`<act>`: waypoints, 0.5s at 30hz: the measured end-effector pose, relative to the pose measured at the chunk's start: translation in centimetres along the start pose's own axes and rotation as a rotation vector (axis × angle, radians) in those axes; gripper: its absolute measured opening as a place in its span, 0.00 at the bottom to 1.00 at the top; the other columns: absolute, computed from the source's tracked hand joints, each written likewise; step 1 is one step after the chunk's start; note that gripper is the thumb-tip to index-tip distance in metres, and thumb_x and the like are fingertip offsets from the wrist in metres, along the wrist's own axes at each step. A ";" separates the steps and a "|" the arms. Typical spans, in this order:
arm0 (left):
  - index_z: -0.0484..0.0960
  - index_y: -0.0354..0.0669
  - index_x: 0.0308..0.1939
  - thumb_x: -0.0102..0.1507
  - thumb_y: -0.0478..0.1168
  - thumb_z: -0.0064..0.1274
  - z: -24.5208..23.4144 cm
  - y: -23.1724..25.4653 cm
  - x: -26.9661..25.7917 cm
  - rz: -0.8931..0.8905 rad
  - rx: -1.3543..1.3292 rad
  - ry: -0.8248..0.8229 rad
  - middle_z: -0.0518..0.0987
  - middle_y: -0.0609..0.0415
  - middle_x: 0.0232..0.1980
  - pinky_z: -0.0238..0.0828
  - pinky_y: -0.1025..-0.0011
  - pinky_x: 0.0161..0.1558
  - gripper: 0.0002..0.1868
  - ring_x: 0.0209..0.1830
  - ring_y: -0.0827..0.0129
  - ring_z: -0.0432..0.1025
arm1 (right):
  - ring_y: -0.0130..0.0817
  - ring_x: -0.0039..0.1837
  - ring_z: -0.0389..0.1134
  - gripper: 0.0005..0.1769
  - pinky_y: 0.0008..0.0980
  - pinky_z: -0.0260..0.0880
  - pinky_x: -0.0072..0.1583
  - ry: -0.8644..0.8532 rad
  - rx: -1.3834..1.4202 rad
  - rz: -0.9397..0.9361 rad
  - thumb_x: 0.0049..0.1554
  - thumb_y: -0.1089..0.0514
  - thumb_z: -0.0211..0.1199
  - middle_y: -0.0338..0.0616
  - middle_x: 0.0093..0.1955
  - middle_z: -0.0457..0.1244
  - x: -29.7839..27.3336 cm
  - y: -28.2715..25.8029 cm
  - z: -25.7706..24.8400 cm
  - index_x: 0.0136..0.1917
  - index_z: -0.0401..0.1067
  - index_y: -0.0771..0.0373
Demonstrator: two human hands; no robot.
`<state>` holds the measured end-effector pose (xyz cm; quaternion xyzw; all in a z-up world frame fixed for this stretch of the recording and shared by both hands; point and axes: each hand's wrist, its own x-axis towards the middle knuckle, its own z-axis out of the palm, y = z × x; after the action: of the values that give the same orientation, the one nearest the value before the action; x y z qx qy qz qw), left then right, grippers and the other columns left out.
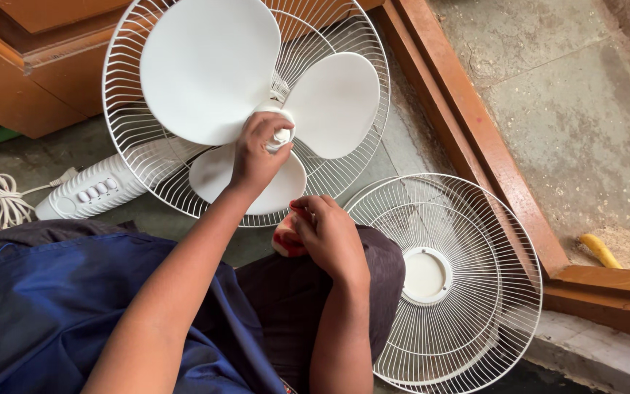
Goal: The person attaches white fan blades to the motor hub by hand and then wipes the wire fan grill with a red cloth.
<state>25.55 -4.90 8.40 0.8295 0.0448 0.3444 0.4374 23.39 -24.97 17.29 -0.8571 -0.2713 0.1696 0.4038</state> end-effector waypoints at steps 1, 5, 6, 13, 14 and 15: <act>0.80 0.43 0.49 0.56 0.26 0.63 -0.1 -0.1 -0.2 0.023 0.043 -0.003 0.77 0.52 0.53 0.75 0.63 0.52 0.19 0.55 0.57 0.75 | 0.46 0.54 0.73 0.15 0.39 0.72 0.55 -0.006 -0.006 0.016 0.54 0.58 0.63 0.50 0.53 0.69 0.0 0.0 0.0 0.55 0.78 0.61; 0.80 0.44 0.50 0.56 0.27 0.64 -0.3 -0.6 -0.9 0.096 0.158 -0.018 0.76 0.52 0.53 0.73 0.60 0.57 0.20 0.57 0.55 0.73 | 0.45 0.51 0.73 0.15 0.39 0.72 0.53 -0.030 -0.001 0.079 0.55 0.54 0.64 0.49 0.52 0.69 0.3 -0.3 0.1 0.54 0.78 0.61; 0.79 0.44 0.50 0.56 0.27 0.64 -0.4 -0.7 -1.1 0.109 0.174 -0.022 0.76 0.51 0.53 0.73 0.60 0.59 0.20 0.58 0.55 0.73 | 0.44 0.50 0.73 0.15 0.39 0.72 0.53 -0.036 0.007 0.094 0.55 0.54 0.64 0.49 0.52 0.69 0.3 -0.3 0.2 0.54 0.78 0.61; 0.78 0.44 0.55 0.55 0.29 0.65 -2.0 -0.2 -1.6 0.088 0.189 -0.067 0.77 0.49 0.58 0.72 0.59 0.63 0.25 0.66 0.51 0.71 | 0.45 0.51 0.73 0.16 0.39 0.72 0.54 0.001 -0.035 0.088 0.55 0.53 0.65 0.50 0.53 0.69 1.4 0.3 1.5 0.55 0.78 0.61; 0.77 0.43 0.56 0.55 0.29 0.65 -2.4 0.1 -1.8 0.088 0.201 -0.073 0.77 0.48 0.59 0.71 0.59 0.63 0.26 0.66 0.49 0.70 | 0.46 0.52 0.73 0.16 0.39 0.72 0.54 0.014 -0.045 0.087 0.55 0.53 0.65 0.50 0.53 0.69 1.6 0.5 1.7 0.55 0.78 0.61; 0.77 0.42 0.57 0.54 0.29 0.65 -2.7 0.5 -2.2 0.089 0.213 -0.079 0.77 0.48 0.59 0.71 0.58 0.64 0.27 0.67 0.48 0.69 | 0.46 0.52 0.73 0.16 0.40 0.72 0.54 0.026 -0.055 0.085 0.55 0.53 0.65 0.51 0.52 0.69 1.7 0.7 1.8 0.55 0.78 0.61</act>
<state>22.13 -4.12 8.61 0.8853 0.0271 0.3237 0.3327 24.07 -23.18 15.52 -0.8807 -0.2337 0.1680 0.3762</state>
